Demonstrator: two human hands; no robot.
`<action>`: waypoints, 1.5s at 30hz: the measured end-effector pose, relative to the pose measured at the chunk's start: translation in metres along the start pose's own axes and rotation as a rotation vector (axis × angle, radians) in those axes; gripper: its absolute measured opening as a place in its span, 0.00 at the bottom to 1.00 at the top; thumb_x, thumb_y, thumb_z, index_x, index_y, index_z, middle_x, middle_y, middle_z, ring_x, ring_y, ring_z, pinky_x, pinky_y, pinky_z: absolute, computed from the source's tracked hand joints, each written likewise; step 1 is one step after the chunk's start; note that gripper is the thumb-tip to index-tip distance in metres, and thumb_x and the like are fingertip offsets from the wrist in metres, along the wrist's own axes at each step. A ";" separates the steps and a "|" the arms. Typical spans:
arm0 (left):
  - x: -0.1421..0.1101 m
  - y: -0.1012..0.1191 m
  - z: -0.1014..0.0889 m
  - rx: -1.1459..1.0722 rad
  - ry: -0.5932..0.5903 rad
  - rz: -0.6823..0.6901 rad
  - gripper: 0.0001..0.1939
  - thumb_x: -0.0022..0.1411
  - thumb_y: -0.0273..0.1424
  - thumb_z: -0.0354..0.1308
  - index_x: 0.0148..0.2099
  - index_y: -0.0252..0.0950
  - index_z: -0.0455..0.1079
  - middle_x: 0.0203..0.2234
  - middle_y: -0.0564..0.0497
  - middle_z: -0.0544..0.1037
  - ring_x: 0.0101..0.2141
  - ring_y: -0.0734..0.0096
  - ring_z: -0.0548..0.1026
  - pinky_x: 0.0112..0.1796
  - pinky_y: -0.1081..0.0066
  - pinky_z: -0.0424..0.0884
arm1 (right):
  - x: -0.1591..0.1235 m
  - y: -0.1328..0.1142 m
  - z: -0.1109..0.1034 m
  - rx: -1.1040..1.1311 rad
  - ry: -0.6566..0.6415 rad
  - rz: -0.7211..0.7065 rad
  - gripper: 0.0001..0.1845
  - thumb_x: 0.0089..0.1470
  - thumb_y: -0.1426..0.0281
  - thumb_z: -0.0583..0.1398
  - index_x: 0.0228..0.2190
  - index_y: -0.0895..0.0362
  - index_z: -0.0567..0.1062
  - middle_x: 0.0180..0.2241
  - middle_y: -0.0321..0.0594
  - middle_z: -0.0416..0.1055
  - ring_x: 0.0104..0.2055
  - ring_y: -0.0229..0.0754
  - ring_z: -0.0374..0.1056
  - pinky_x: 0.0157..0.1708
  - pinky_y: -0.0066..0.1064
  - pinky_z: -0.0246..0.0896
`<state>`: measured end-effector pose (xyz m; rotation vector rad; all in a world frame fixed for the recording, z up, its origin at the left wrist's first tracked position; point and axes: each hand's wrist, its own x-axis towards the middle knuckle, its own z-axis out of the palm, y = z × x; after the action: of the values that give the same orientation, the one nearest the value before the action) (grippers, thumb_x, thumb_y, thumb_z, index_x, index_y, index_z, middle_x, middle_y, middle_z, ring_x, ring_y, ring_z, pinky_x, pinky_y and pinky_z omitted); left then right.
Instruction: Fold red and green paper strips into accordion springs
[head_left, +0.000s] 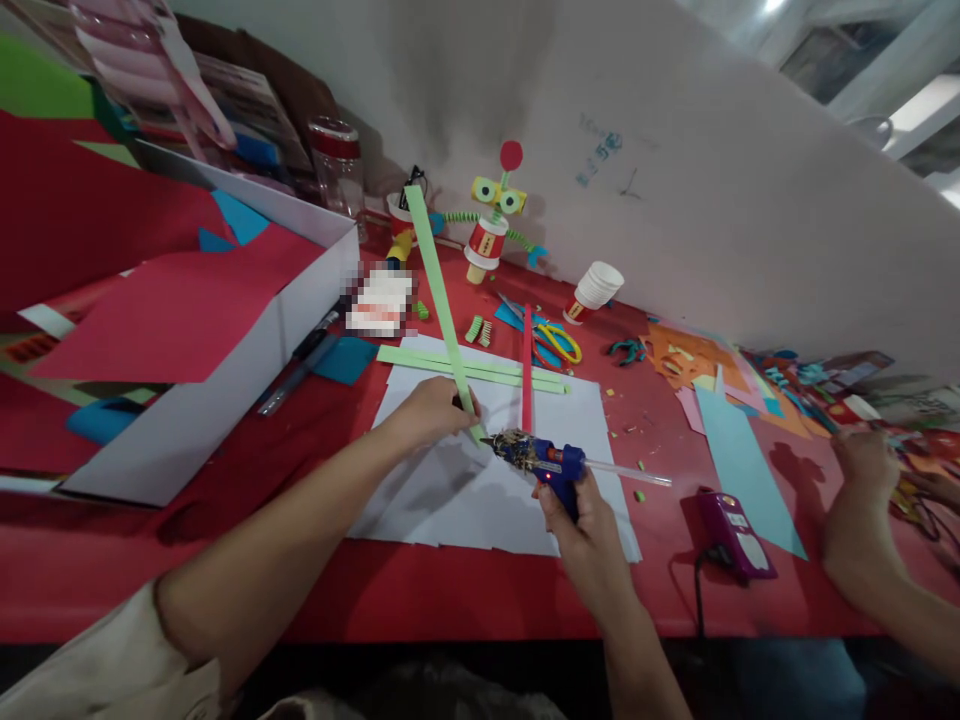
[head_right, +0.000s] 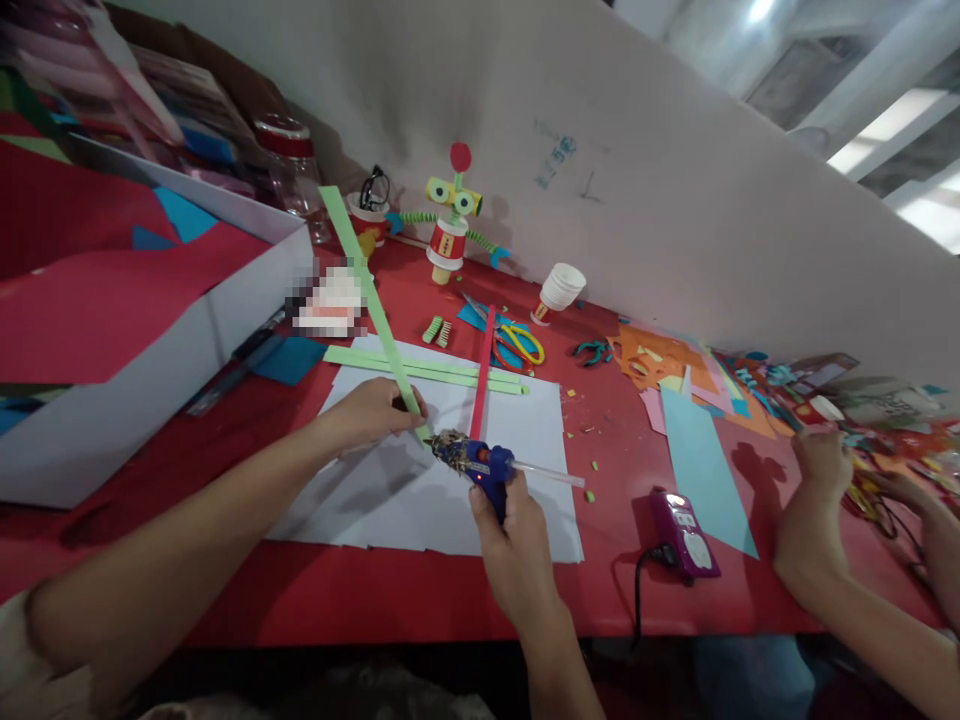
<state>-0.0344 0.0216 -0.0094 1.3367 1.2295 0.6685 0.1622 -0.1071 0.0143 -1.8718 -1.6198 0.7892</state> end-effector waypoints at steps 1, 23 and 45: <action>0.000 0.000 0.000 0.001 0.002 0.001 0.03 0.42 0.26 0.59 0.24 0.37 0.73 0.19 0.52 0.75 0.21 0.70 0.70 0.25 0.71 0.65 | 0.000 0.000 0.000 -0.019 0.005 -0.003 0.14 0.57 0.60 0.53 0.41 0.55 0.67 0.28 0.38 0.72 0.27 0.42 0.66 0.27 0.31 0.58; 0.002 -0.004 0.000 0.018 -0.006 0.008 0.03 0.43 0.28 0.59 0.26 0.36 0.73 0.22 0.49 0.76 0.23 0.68 0.72 0.25 0.69 0.67 | 0.002 -0.005 -0.001 -0.252 0.013 -0.042 0.15 0.58 0.60 0.51 0.41 0.57 0.67 0.32 0.46 0.76 0.33 0.50 0.71 0.29 0.34 0.60; 0.001 -0.002 0.002 0.044 0.031 0.027 0.04 0.42 0.26 0.58 0.24 0.36 0.74 0.17 0.52 0.73 0.21 0.69 0.69 0.24 0.71 0.63 | 0.030 0.014 -0.045 0.026 0.171 -0.022 0.16 0.52 0.56 0.55 0.34 0.56 0.70 0.20 0.35 0.67 0.22 0.39 0.63 0.23 0.29 0.58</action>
<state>-0.0331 0.0214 -0.0122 1.3858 1.2594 0.6869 0.2075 -0.0800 0.0324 -1.8460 -1.5148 0.6199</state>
